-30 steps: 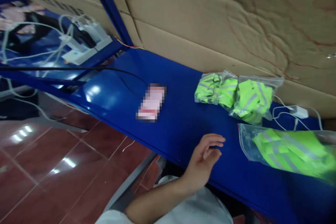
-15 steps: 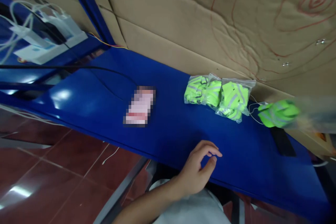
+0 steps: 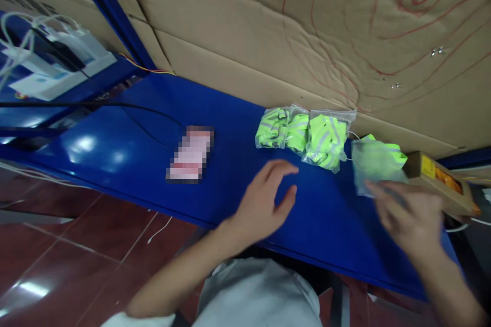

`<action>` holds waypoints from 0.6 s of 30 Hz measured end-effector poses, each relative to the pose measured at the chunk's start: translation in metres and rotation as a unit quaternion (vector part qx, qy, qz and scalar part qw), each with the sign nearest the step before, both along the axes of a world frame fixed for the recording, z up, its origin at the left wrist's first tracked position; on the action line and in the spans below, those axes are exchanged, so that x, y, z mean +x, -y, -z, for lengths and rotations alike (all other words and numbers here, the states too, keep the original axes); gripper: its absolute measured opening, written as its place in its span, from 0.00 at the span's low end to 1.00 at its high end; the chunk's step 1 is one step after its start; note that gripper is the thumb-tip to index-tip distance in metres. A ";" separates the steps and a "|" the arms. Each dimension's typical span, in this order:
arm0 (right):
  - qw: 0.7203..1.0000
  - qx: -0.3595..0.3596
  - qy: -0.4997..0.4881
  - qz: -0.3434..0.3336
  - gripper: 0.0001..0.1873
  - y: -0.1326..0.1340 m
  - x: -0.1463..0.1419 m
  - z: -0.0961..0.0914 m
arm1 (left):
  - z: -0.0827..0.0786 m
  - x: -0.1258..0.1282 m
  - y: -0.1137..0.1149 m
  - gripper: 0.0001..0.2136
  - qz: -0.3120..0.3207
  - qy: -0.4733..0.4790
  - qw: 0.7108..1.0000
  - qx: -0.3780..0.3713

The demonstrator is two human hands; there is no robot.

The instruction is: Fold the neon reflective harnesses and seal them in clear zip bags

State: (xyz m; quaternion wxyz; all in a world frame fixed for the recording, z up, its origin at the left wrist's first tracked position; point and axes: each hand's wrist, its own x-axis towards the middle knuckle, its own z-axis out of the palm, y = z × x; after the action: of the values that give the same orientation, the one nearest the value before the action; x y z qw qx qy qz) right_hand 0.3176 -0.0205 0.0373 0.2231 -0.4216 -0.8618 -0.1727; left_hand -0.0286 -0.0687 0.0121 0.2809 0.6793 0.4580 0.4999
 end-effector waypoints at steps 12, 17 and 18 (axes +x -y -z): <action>0.990 -0.135 0.030 -0.007 0.20 -0.015 -0.027 0.043 | 0.016 -0.031 -0.167 0.23 -0.148 -0.065 0.979 -0.120; 0.989 -0.148 0.023 -0.005 0.16 -0.009 -0.031 0.063 | 0.019 -0.043 -0.166 0.23 -0.136 0.149 0.975 -0.088; 0.989 -0.147 0.009 -0.012 0.15 -0.007 -0.030 0.064 | 0.017 -0.044 -0.166 0.22 -0.126 0.219 0.964 -0.079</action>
State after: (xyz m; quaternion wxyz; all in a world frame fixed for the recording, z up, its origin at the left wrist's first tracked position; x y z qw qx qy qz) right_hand 0.2873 -0.0133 -0.0268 0.1533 -0.4380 -0.8846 -0.0455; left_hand -0.0722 0.0975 -0.0053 0.3618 0.4657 0.5055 0.6298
